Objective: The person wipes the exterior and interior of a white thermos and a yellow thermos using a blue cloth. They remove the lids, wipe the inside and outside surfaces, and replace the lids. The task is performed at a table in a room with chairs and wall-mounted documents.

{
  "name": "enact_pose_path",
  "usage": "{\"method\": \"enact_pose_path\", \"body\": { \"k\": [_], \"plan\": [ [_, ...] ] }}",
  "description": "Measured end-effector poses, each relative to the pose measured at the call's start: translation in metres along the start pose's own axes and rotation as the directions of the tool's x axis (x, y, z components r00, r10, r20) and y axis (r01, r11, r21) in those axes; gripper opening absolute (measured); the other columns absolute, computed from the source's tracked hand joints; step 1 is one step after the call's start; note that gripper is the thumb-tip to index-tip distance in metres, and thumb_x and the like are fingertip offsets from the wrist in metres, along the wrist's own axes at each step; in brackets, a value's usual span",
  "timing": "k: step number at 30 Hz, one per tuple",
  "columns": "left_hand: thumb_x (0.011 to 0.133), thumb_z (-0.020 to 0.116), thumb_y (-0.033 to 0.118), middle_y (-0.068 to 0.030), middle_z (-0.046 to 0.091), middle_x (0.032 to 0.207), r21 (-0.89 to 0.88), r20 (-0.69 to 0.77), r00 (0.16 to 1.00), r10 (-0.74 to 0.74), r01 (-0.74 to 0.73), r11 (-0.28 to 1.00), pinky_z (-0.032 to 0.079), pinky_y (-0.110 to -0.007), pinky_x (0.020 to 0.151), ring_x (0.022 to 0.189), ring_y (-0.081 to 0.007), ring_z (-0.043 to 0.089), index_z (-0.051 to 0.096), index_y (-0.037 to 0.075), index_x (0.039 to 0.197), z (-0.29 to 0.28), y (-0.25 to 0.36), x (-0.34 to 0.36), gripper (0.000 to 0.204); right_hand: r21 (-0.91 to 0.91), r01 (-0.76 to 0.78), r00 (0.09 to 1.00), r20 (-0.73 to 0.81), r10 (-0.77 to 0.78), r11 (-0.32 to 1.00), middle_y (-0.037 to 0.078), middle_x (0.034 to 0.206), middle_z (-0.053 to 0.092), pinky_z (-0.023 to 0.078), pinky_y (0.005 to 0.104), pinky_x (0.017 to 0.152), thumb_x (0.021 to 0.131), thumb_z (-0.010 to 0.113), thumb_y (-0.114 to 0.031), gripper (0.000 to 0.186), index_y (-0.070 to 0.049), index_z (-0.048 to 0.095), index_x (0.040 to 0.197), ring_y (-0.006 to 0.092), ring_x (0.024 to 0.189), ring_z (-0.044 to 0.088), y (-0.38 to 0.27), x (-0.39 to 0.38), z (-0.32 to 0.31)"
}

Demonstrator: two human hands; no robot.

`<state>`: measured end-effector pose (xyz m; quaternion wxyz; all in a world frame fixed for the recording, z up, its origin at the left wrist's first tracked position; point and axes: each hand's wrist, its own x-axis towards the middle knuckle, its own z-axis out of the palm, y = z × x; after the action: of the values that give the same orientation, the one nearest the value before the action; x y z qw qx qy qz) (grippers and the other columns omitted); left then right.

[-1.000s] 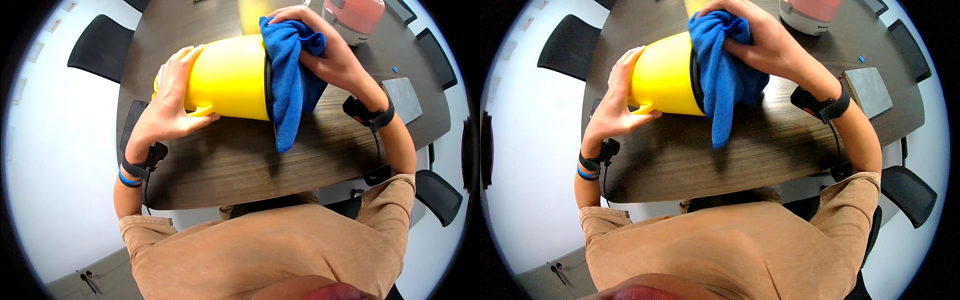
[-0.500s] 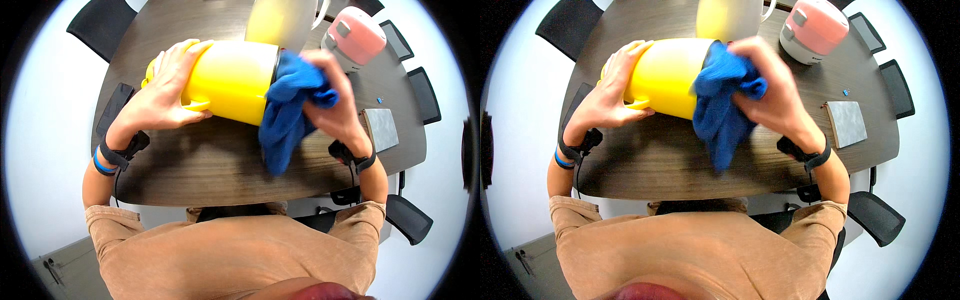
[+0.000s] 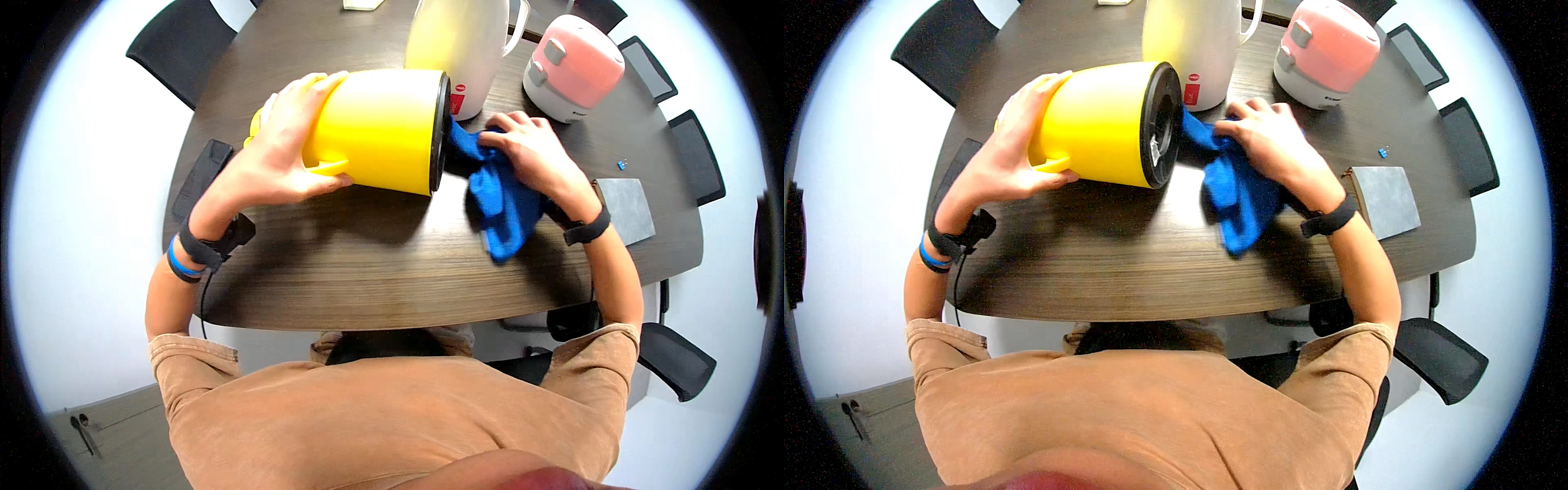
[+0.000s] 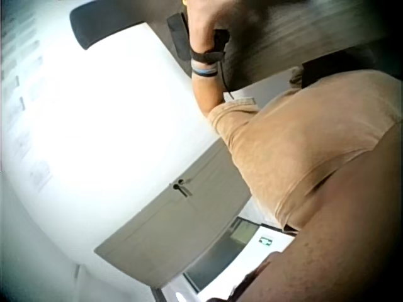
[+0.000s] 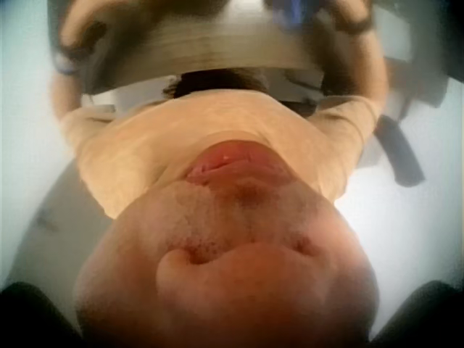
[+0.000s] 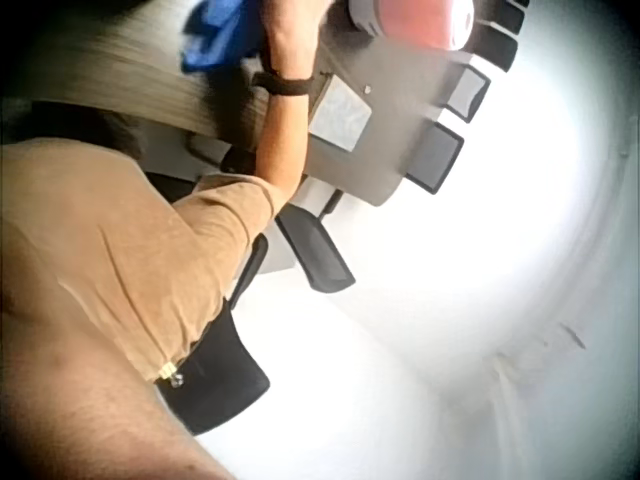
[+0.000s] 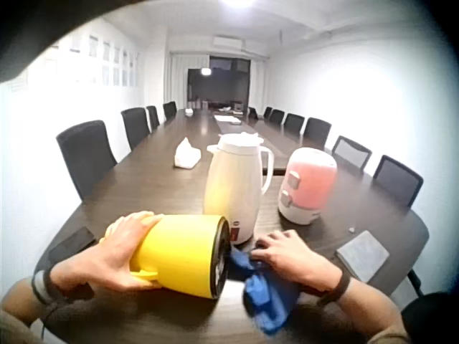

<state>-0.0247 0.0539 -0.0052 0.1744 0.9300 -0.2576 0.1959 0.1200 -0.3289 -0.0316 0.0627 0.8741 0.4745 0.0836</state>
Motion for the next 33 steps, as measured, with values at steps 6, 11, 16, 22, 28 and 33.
{"method": "enact_pose_path", "body": {
  "k": [6,11,16,22,28,33],
  "plan": [
    [0.070,0.095,0.033,-0.0304,0.043,0.156,0.204,0.047,0.999,-0.010,0.000,0.979,0.029,-0.063,0.125,0.148,-0.0512,0.039,0.037,0.011,0.161,-0.011,0.036,-0.009,0.110,-0.154,-0.304,0.948,0.053,0.315,0.940,0.005,0.127,0.062,0.051,0.0609,0.098,0.100,0.058,-0.007,0.042,-0.027,0.072,0.134,0.0297,0.125,0.060,0.046,-0.030,0.023],
    [0.071,0.096,0.029,-0.0327,0.041,0.157,0.450,0.158,0.976,-0.147,0.061,0.891,0.028,-0.067,0.125,0.150,-0.0526,0.038,0.036,0.013,0.163,-0.047,0.052,0.012,0.111,0.108,-0.274,0.961,0.013,0.275,0.956,0.009,0.123,0.064,0.059,0.0486,0.094,0.090,0.057,0.007,0.047,-0.014,0.070,0.130,0.0363,0.114,0.063,0.094,-0.032,0.029],
    [0.069,0.098,0.025,-0.0260,0.038,0.164,0.758,0.236,0.952,-0.192,-0.057,0.650,0.021,-0.067,0.128,0.154,-0.0480,0.034,0.037,0.020,0.165,-0.059,0.069,0.027,0.114,0.035,-0.289,0.957,0.009,0.289,0.957,0.006,0.124,0.064,0.060,0.0511,0.089,0.093,0.060,0.005,0.049,-0.021,0.069,0.133,0.0346,0.115,0.065,0.094,-0.034,0.036],
    [0.069,0.095,0.017,-0.0201,0.038,0.167,0.883,0.321,0.943,-0.083,-0.266,0.386,0.017,-0.067,0.131,0.158,-0.0420,0.031,0.039,0.028,0.165,-0.036,0.081,0.038,0.111,0.088,-0.255,0.964,-0.057,0.261,0.963,0.008,0.124,0.064,0.061,0.0506,0.089,0.095,0.058,0.003,0.044,-0.020,0.070,0.131,0.0350,0.114,0.065,0.098,-0.037,0.043],
    [0.078,0.087,0.013,-0.0118,0.036,0.170,0.863,0.492,0.871,0.003,-0.488,0.131,0.014,-0.060,0.135,0.161,-0.0348,0.030,0.034,0.031,0.165,0.004,0.093,0.054,0.104,0.103,-0.248,0.966,-0.047,0.254,0.963,0.007,0.126,0.063,0.060,0.0506,0.090,0.094,0.059,0.004,0.048,-0.020,0.068,0.135,0.0350,0.116,0.063,0.104,-0.038,0.049],
    [0.076,0.088,0.014,-0.0102,0.034,0.171,0.839,0.543,0.837,-0.065,-0.537,0.082,0.014,-0.058,0.136,0.162,-0.0324,0.027,0.036,0.032,0.163,0.010,0.108,0.072,0.103,0.107,-0.239,0.966,-0.069,0.247,0.965,0.006,0.128,0.062,0.059,0.0528,0.089,0.095,0.059,0.003,0.047,-0.021,0.068,0.135,0.0343,0.118,0.063,0.106,-0.041,0.051]
  ]
}}
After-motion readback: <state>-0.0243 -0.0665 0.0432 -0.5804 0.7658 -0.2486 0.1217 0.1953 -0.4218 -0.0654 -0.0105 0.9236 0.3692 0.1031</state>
